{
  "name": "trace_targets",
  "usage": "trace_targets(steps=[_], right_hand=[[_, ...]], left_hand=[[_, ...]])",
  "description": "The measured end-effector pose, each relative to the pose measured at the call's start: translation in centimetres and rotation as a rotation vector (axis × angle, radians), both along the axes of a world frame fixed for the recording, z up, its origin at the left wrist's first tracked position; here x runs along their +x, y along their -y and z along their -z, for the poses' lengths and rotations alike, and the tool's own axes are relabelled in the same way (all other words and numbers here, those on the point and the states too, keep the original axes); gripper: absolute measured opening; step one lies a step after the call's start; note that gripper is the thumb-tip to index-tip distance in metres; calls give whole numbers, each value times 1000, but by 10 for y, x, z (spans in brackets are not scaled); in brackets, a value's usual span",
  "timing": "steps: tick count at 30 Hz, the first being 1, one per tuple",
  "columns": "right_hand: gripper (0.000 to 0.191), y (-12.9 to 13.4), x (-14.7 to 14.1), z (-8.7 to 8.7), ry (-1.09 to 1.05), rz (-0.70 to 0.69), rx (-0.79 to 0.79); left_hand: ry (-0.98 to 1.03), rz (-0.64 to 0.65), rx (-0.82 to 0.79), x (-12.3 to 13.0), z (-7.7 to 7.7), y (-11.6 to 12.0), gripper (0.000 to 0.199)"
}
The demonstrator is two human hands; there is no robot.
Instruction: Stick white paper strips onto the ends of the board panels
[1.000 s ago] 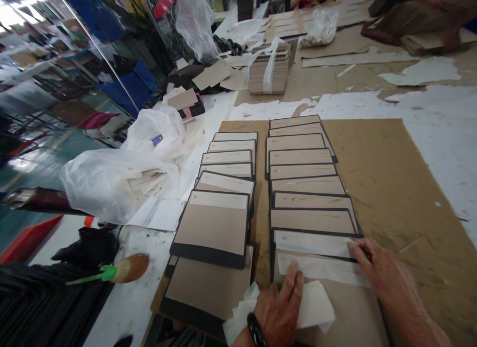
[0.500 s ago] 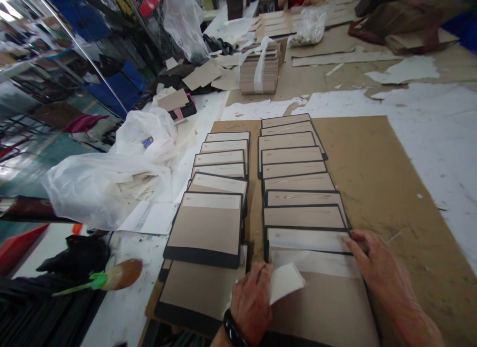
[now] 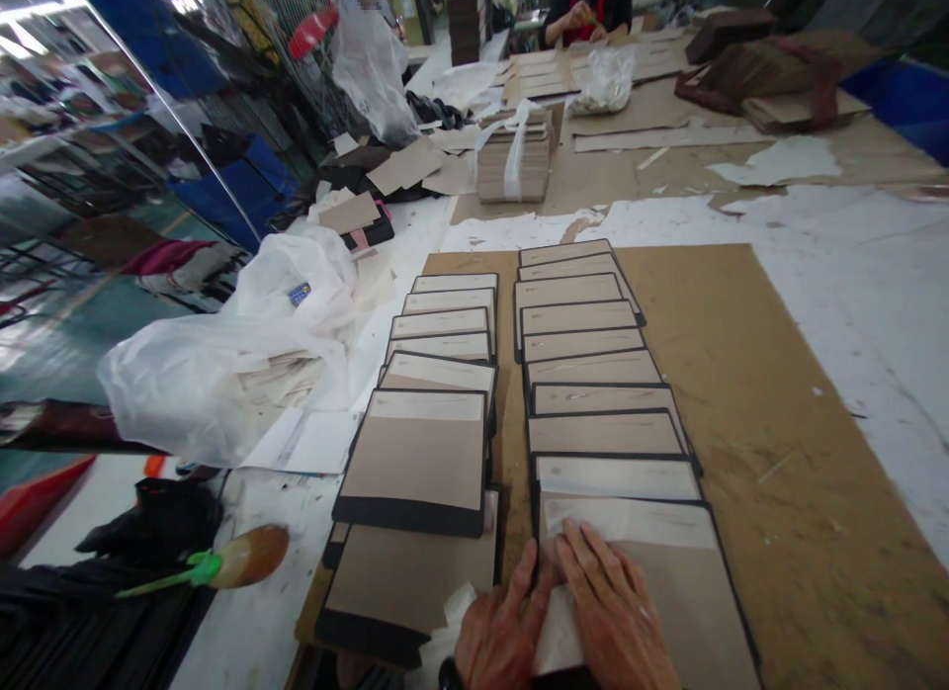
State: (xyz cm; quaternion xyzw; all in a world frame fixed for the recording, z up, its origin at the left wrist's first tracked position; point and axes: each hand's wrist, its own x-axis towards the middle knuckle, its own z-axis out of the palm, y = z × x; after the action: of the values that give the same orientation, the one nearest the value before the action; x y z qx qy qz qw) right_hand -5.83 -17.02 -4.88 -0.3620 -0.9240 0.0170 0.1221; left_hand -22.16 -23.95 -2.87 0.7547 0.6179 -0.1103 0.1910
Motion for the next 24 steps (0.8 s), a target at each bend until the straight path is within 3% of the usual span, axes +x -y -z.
trace_targets(steps=[5, 9, 12, 14, 16, 19, 24], right_hand=[[57, -1, -8, -5, 32, 34, -29], [42, -2, 6, -7, -110, 105, -86], [36, -2, 45, -6, -162, 397, -140], [43, 0, 75, -5, -134, 661, -210], [52, 2, 98, -3, -120, 839, -351], [57, 3, 106, -2, -156, 960, -528], [68, 3, 94, -12, -263, 1052, -574]], left_hand=[[23, 13, -11, -1, -2, -3, 70], [140, -46, -73, -7, -9, -6, 71], [179, -152, -102, -9, -12, -7, 69], [196, -176, -158, -10, -13, -9, 67], [207, -160, -230, -9, -17, -13, 65], [164, -137, -353, -6, -25, -22, 67], [121, -119, -455, -6, -39, -31, 66]])
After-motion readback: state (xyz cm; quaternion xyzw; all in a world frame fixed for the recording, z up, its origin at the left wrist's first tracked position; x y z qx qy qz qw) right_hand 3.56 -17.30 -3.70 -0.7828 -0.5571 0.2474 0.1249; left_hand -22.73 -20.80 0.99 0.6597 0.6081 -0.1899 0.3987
